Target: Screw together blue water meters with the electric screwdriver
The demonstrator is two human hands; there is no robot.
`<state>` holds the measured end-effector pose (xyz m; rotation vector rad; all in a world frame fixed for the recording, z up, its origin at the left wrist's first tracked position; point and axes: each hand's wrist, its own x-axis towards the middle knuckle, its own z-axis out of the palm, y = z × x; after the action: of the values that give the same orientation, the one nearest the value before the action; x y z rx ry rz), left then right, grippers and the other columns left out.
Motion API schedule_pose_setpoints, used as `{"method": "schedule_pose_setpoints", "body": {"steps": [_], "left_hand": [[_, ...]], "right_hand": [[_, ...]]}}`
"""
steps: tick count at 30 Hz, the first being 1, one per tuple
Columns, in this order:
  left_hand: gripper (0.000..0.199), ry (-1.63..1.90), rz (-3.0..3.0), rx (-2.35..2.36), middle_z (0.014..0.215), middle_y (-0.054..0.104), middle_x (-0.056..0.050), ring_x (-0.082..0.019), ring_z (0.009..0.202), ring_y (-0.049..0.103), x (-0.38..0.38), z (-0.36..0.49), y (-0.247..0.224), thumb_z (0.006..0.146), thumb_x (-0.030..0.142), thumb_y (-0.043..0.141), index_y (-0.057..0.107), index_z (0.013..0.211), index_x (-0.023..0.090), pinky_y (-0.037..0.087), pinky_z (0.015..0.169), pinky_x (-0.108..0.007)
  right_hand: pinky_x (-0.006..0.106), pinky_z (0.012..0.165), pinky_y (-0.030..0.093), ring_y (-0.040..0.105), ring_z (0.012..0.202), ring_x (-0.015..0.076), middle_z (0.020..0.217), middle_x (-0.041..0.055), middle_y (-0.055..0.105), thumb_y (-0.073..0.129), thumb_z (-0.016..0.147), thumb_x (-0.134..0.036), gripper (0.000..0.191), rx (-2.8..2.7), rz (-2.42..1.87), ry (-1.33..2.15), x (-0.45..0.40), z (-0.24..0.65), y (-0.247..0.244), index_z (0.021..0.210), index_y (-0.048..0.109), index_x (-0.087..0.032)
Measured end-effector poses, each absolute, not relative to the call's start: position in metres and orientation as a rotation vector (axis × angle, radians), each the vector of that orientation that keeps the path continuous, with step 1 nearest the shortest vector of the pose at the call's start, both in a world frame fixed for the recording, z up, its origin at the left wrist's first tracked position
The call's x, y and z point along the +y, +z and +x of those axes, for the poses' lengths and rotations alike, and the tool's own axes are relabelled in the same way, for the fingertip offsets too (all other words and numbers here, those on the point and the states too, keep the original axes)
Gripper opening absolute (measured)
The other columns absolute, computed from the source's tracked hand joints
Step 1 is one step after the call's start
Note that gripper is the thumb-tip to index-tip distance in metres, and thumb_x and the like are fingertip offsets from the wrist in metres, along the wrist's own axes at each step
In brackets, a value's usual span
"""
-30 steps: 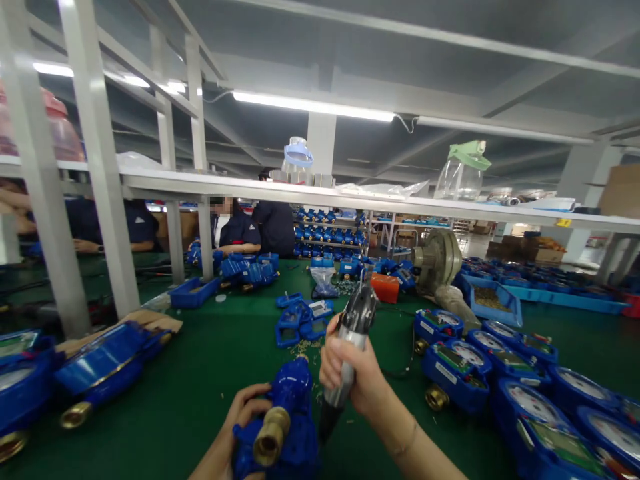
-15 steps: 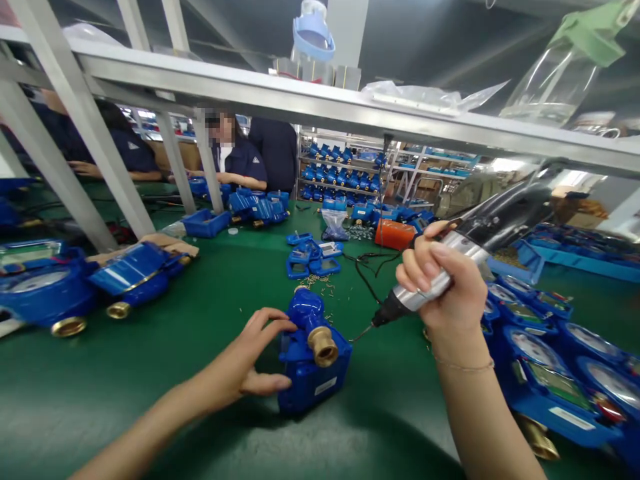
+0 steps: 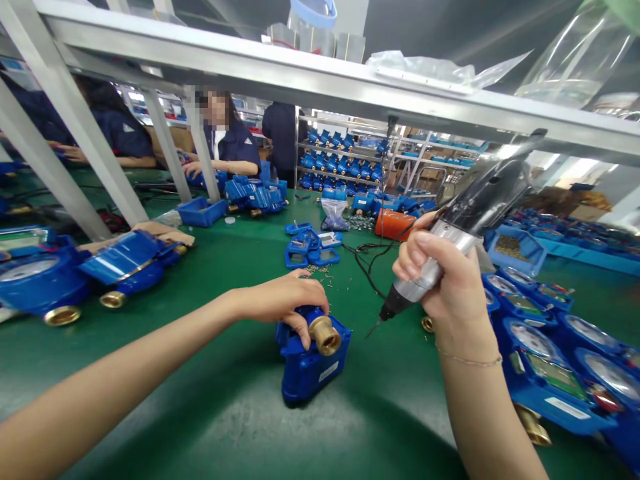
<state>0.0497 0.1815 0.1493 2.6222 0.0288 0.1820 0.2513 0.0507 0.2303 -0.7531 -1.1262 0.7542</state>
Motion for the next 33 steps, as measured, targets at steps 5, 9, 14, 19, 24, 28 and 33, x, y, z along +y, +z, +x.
{"method": "schedule_pose_setpoints", "body": {"steps": [5,9,14,19,24,28,33], "left_hand": [[0.05,0.292,2.781,0.55,0.076,0.063,0.0,-0.021,0.079,0.06,0.172,0.046,0.137,0.077,0.071,0.059,0.063,0.088,0.022,0.036,0.083,-0.03],[0.053,0.341,2.707,0.849,0.066,0.056,0.001,-0.018,0.062,0.053,0.172,0.046,0.134,0.08,0.073,0.051,0.057,0.079,0.02,0.027,0.058,-0.025],[0.053,0.356,2.643,0.932,0.063,0.056,0.001,-0.017,0.06,0.052,0.178,0.05,0.136,0.077,0.072,0.055,0.058,0.074,0.019,0.025,0.055,-0.025],[0.051,0.334,2.626,0.922,0.064,0.057,0.001,-0.017,0.062,0.054,0.18,0.052,0.137,0.075,0.07,0.059,0.059,0.074,0.019,0.027,0.055,-0.025],[0.053,0.32,2.633,0.973,0.068,0.061,0.0,-0.019,0.067,0.058,0.181,0.051,0.136,0.074,0.072,0.059,0.06,0.077,0.02,0.03,0.058,-0.025],[0.059,0.295,2.622,1.118,0.075,0.066,-0.006,-0.024,0.072,0.062,0.184,0.051,0.132,0.076,0.077,0.051,0.062,0.082,0.02,0.031,0.057,-0.027],[0.059,0.23,2.614,1.241,0.085,0.069,-0.015,-0.032,0.08,0.065,0.187,0.055,0.128,0.08,0.072,0.048,0.064,0.085,0.016,0.038,0.06,-0.03]], "right_hand": [[0.02,0.04,0.034,0.04,0.039,0.0061,0.05,-0.0093,0.047,0.068,0.07,-0.016,0.021,-1.104,-0.75,0.697,0.045,0.256,0.239,0.084,0.054,-0.021],[0.02,0.039,0.033,0.04,0.039,0.0063,0.05,-0.0094,0.047,0.066,0.071,-0.014,0.021,-1.1,-0.721,0.728,0.042,0.247,0.239,0.085,0.053,-0.021],[0.02,0.042,0.034,0.04,0.04,0.0062,0.052,-0.0103,0.046,0.067,0.074,-0.018,0.023,-1.042,-0.619,0.647,0.05,0.225,0.225,0.09,0.051,-0.022],[0.021,0.041,0.034,0.041,0.039,0.0071,0.052,-0.0109,0.045,0.066,0.077,-0.02,0.024,-1.081,-0.566,0.557,0.065,0.215,0.206,0.094,0.05,-0.023],[0.022,0.044,0.038,0.044,0.042,0.0075,0.055,-0.0099,0.049,0.063,0.082,-0.015,0.021,-1.117,-0.545,0.595,0.072,0.214,0.193,0.096,0.049,-0.023],[0.023,0.044,0.039,0.044,0.043,0.008,0.057,-0.0097,0.048,0.063,0.083,-0.016,0.022,-1.134,-0.554,0.621,0.072,0.211,0.193,0.097,0.049,-0.023],[0.023,0.045,0.04,0.044,0.042,0.0079,0.056,-0.0105,0.046,0.065,0.081,-0.02,0.024,-1.154,-0.616,0.615,0.07,0.208,0.196,0.096,0.048,-0.024]]}}
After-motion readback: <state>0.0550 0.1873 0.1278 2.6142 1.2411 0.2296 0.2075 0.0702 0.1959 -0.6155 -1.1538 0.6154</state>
